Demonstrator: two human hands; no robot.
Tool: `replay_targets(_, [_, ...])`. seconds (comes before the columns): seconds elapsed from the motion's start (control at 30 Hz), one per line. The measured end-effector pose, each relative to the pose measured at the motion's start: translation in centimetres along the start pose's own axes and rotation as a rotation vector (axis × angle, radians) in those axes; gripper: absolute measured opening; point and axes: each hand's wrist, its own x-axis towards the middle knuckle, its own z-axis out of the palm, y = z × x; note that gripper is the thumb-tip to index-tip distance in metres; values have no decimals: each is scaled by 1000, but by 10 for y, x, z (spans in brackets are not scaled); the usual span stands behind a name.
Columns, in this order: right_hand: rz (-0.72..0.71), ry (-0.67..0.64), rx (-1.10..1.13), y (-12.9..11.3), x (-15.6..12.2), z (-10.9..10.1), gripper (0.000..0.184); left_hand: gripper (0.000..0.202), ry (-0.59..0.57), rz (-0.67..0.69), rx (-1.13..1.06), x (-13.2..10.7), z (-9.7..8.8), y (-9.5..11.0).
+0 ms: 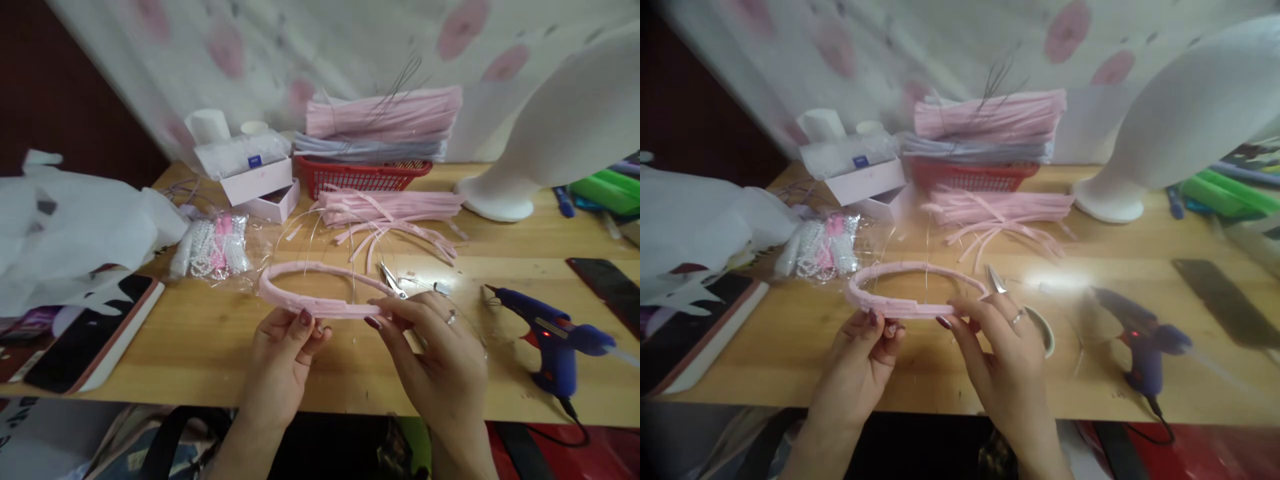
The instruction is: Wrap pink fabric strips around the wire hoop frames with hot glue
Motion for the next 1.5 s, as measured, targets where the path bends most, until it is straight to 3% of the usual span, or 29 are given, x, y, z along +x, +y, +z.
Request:
replay_targets(0.2, [-7,124,-81,1,11,0,5,22,-99,55,28,4,5,4])
replay_targets(0.3, [20,117,23,4,9,1,5,26,-110,28,56,3,7,1])
replay_targets(0.4, [61,99,176,8,3,2,6,29,-59,2,123,-7,7,-2])
replay_targets(0.47, [75,96,225,9,0,1,7,30,3,64,296,-17,2,-1])
replay_targets(0.5, [78,95,236,9,0,1,8,26,31,159,419,-23,-3,2])
replay_targets(0.53, [78,94,246,9,-1,1,9,20,53,344,553,-27,-8,6])
replay_targets(0.6, [70,98,269,7,-1,1,12,11,46,834,804,-33,-19,18])
replay_targets(0.67, [52,107,297,4,-1,0,15,31,-7,1160,1029,-34,-26,32])
replay_targets(0.7, [42,107,308,3,-2,1,16,40,-41,1219,1122,-32,-26,38])
replay_targets(0.77, [27,100,329,0,-5,1,19,46,-236,1272,1278,-26,-23,49])
replay_targets(1.03, [0,38,357,-7,-11,0,24,31,-561,1152,1461,-5,-14,68])
replay_targets(1.23, [8,31,341,-7,-10,-1,22,18,-595,1179,1586,-4,-15,72])
replay_targets(1.5, [17,-11,347,-6,-10,-2,23,20,-636,1193,1565,-3,-12,71])
